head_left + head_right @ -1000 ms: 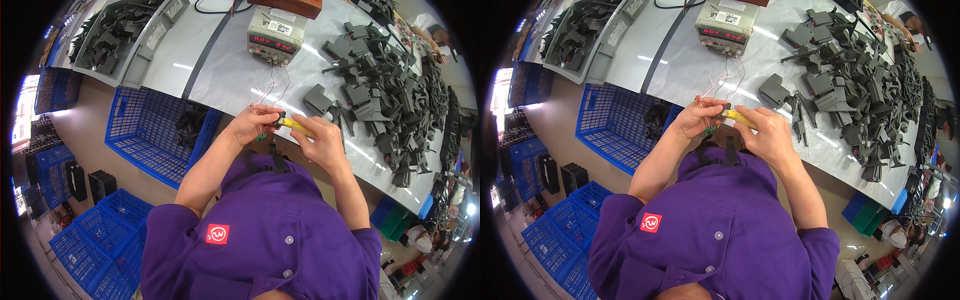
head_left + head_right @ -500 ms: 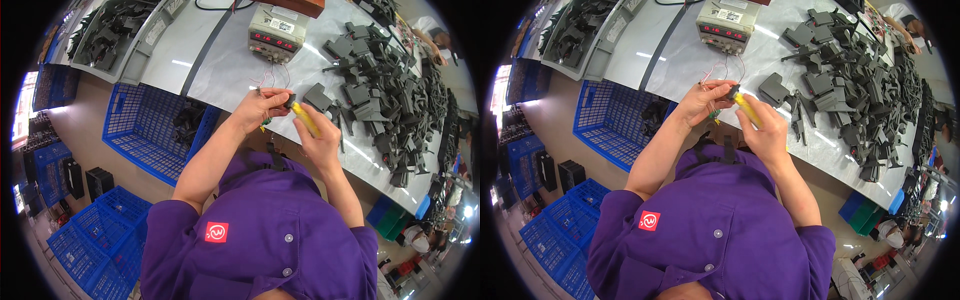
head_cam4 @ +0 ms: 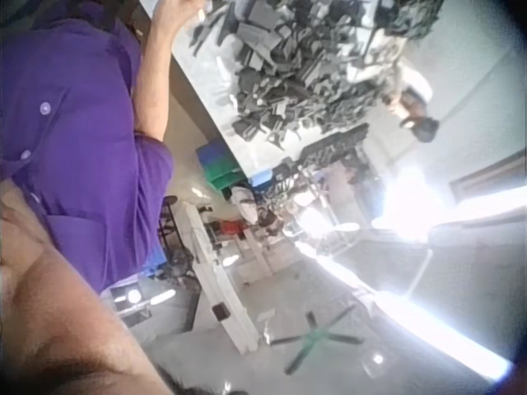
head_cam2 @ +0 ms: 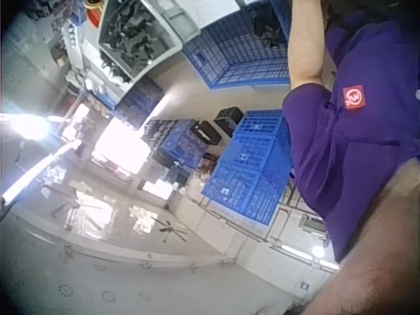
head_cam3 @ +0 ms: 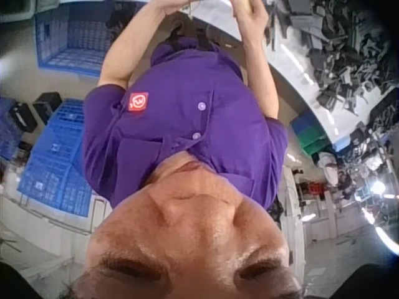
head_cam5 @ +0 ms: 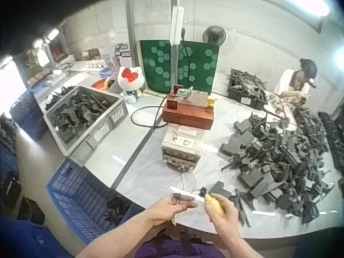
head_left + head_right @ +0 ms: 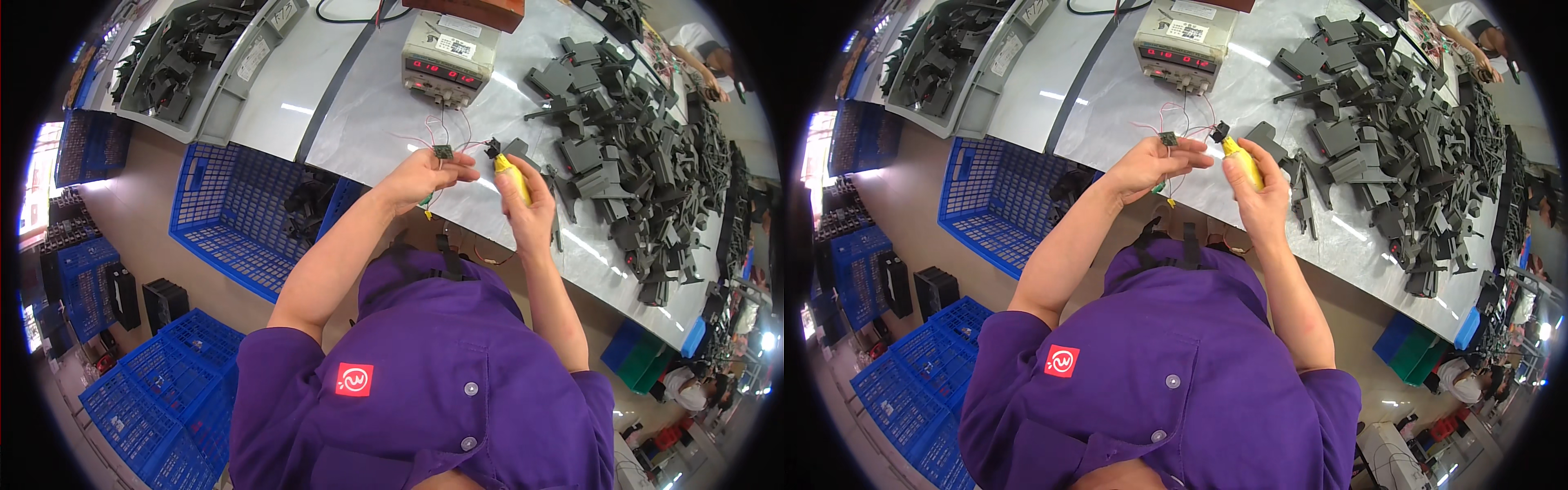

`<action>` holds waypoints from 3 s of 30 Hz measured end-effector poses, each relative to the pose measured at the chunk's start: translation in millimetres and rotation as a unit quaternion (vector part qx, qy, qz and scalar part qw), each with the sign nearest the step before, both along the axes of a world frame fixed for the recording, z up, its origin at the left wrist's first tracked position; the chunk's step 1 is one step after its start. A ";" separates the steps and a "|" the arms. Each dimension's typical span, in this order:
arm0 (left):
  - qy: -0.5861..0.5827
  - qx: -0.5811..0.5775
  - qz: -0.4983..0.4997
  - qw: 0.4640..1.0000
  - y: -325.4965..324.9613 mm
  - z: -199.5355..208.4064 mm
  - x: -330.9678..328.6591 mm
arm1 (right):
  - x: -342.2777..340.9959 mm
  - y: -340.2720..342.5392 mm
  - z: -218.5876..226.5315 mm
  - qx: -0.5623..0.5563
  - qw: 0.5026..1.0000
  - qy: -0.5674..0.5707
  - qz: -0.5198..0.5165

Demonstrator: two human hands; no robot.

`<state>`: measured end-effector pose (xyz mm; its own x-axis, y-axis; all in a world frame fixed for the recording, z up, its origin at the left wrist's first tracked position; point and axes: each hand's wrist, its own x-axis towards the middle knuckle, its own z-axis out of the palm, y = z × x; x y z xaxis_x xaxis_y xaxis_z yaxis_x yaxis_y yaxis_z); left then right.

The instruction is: Assembling electronic wiring and LED components into plastic toy housings and testing the functionality with a power supply.

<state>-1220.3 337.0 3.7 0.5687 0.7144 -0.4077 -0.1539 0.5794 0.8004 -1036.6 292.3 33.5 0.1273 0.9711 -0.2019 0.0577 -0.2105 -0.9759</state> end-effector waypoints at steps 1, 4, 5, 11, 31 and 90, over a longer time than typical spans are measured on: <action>-0.027 -0.035 0.062 0.997 0.6 1.0 4.2 | -6.6 -1.4 4.4 -0.024 1.000 0.007 0.010; -0.149 -0.117 0.205 0.960 0.4 -0.9 20.4 | -22.8 -9.6 -11.2 0.001 0.999 0.026 0.036; -0.193 -0.132 0.230 0.944 0.0 -4.4 26.3 | -26.9 -10.6 -11.4 0.034 0.999 0.000 0.035; -0.222 -0.186 0.277 0.916 0.5 4.2 36.3 | -29.9 -8.5 -7.4 0.039 0.997 0.065 0.009; -0.295 -0.234 0.237 0.895 -14.6 4.2 19.1 | -5.5 -8.7 -5.9 -0.020 0.976 0.214 0.034; -0.361 -0.181 0.375 0.835 -55.0 -13.9 8.9 | -34.6 -30.0 -19.9 0.043 0.992 0.023 0.112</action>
<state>-1211.4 282.0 -10.2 0.2080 0.8843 -0.4180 -0.9480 0.2875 0.1364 -1071.2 262.4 13.7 -0.1018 0.9877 -0.1186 0.0491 -0.1141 -0.9923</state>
